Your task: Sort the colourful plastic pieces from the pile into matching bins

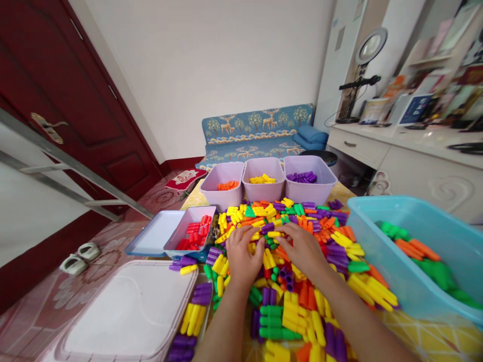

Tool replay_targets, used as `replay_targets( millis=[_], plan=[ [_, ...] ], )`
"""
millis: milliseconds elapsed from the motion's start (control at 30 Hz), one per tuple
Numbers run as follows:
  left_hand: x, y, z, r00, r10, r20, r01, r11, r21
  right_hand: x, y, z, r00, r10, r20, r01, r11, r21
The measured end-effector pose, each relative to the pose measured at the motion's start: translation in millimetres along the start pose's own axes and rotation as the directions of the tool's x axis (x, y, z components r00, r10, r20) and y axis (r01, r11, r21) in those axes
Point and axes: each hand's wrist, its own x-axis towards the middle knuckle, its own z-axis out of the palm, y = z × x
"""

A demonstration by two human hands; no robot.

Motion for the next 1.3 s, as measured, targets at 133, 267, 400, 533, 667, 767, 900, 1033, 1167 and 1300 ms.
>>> replay_targets(
  millis=[133,267,400,533,667,767,900,1033,1167,1300],
  plan=[
    [-1.1,-5.1,4.4,0.998,-0.048,0.029,0.047,0.998,0.030,1.7,-0.2,-0.7,0.995,0.080,-0.050,-0.071,0.983,0.172],
    [-1.7,-10.6,7.2,0.997,-0.077,0.011,0.077,0.996,0.033,1.0,0.6,-6.6,0.992,0.089,0.092,-0.116,0.930,0.348],
    [-2.0,-10.9,7.7,0.996,-0.085,-0.001,0.085,0.996,0.037,20.0,3.2,-20.8,0.972,0.019,0.236,-0.090,0.951,0.295],
    [-2.4,-10.9,8.1,0.996,-0.084,-0.011,0.084,0.996,0.040,74.9,1.5,-39.7,0.995,0.080,0.058,-0.094,0.952,0.291],
    [-2.9,-15.9,10.7,0.997,-0.078,-0.001,0.078,0.996,0.043,114.6,-4.6,-45.0,0.942,0.193,-0.274,-0.030,0.863,0.505],
    [-3.5,-18.8,13.0,0.997,-0.077,-0.002,0.077,0.996,0.051,105.8,-3.6,-30.9,0.985,0.049,-0.163,-0.001,0.960,0.279],
    [-3.8,-15.7,12.9,0.996,-0.090,-0.005,0.090,0.994,0.069,69.3,3.1,-0.7,0.983,-0.027,0.179,0.036,0.998,-0.051],
    [-3.2,-11.3,10.2,0.996,-0.081,0.030,0.078,0.994,0.076,48.6,2.8,11.2,0.966,-0.061,0.253,0.099,0.985,-0.140],
    [-3.0,-9.5,8.3,0.996,-0.072,0.062,0.068,0.996,0.060,40.2,0.7,5.5,0.954,-0.152,0.259,0.154,0.988,0.013],
    [-2.5,-6.1,7.0,0.991,-0.085,0.105,0.078,0.995,0.069,24.3,3.8,7.9,0.969,-0.102,0.224,0.049,0.972,0.232]
  ],
)
